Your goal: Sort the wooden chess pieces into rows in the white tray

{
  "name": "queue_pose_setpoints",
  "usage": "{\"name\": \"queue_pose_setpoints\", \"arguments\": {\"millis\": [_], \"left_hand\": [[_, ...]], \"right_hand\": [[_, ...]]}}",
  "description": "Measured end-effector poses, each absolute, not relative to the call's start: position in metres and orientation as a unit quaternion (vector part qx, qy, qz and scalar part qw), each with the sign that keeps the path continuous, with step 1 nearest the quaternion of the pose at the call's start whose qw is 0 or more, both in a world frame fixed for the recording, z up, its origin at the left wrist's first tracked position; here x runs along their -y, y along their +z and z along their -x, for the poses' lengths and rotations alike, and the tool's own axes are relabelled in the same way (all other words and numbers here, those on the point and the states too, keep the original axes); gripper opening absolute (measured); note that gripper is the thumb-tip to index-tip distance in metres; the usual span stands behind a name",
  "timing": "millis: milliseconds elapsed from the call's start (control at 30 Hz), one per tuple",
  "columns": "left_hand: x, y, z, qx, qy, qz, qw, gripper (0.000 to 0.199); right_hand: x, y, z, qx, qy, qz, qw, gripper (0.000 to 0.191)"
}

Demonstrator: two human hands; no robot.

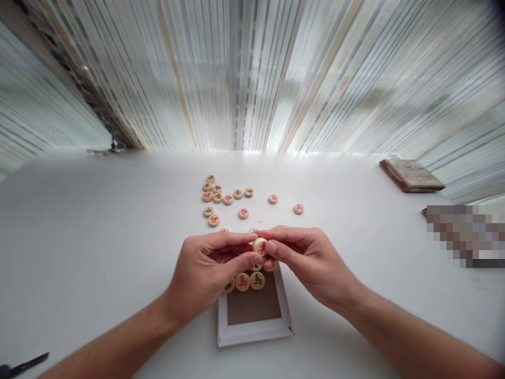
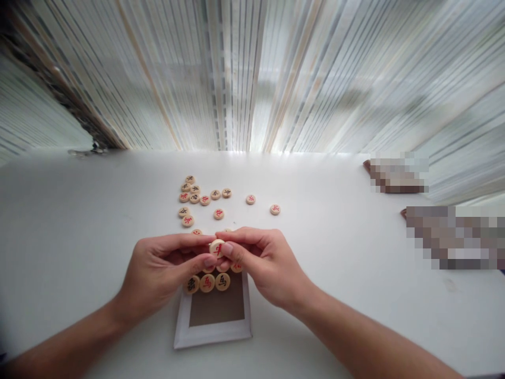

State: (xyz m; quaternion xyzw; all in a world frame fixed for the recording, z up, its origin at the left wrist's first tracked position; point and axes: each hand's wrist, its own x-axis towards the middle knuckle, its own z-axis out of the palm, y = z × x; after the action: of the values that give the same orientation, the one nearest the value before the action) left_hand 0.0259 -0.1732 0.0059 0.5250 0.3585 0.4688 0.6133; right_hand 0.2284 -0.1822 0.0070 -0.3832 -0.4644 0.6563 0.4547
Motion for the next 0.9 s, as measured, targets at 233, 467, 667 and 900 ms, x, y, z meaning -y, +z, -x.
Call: {"name": "queue_pose_setpoints", "arguments": {"millis": [233,467,667,900], "left_hand": [[0.17,0.012,-0.026,-0.388,0.459,-0.522,0.605,0.016],[0.167,0.012,-0.026,-0.384,0.425,-0.49,0.658,0.023],[0.168,0.012,-0.025,-0.36,0.423,-0.466,0.688,0.032],[0.169,0.012,-0.024,-0.354,0.415,-0.459,0.701,0.029]], "right_hand": [[0.183,0.005,-0.23,0.436,0.626,0.418,0.494,0.027],[0.182,0.003,-0.229,0.425,0.63,0.422,0.495,0.028],[0.182,0.008,-0.228,0.375,0.688,0.399,0.478,0.032],[0.181,0.018,-0.225,0.353,0.721,0.388,0.453,0.027]]}}
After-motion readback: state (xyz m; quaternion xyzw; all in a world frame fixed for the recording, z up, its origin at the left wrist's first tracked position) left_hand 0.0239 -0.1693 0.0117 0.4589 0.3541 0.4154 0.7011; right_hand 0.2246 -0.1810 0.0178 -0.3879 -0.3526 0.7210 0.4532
